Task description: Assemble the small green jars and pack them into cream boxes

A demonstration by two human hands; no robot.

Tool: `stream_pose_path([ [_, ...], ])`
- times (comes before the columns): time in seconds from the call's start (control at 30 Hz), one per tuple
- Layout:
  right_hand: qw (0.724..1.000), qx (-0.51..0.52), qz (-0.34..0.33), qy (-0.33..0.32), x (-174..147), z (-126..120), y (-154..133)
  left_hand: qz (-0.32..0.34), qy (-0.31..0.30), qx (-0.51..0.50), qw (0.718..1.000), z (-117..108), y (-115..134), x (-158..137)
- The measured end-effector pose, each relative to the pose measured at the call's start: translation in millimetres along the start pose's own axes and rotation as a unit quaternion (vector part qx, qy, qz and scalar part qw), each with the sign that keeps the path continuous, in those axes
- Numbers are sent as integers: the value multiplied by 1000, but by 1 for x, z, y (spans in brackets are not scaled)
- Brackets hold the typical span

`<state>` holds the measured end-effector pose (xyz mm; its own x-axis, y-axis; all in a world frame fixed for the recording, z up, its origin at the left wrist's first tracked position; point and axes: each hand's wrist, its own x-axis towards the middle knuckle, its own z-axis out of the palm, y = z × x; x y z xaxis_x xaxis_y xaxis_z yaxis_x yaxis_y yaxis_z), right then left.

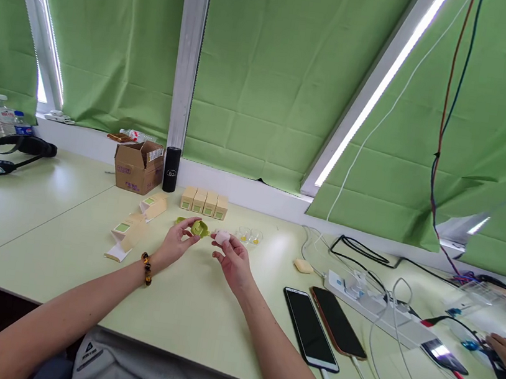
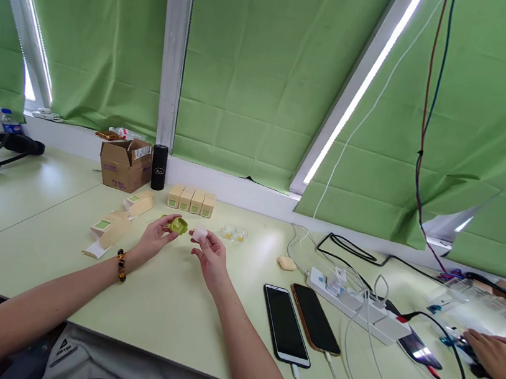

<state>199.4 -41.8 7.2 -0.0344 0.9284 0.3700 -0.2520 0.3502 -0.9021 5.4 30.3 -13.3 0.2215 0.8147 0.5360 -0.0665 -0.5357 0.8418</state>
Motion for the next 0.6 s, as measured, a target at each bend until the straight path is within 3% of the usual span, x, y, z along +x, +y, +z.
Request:
stream_pose_path([
  [0.1, 1000, 18, 10, -1, 0, 0, 2, -3, 2, 1, 1000, 0, 1, 0],
  [0.33, 997, 9, -25, 75, 3, -3, 13, 3, -8, 15, 1000, -1, 0, 0],
  [0.6, 997, 15, -24, 70, 0, -1, 14, 25, -26, 65, 997, -2, 1, -3],
])
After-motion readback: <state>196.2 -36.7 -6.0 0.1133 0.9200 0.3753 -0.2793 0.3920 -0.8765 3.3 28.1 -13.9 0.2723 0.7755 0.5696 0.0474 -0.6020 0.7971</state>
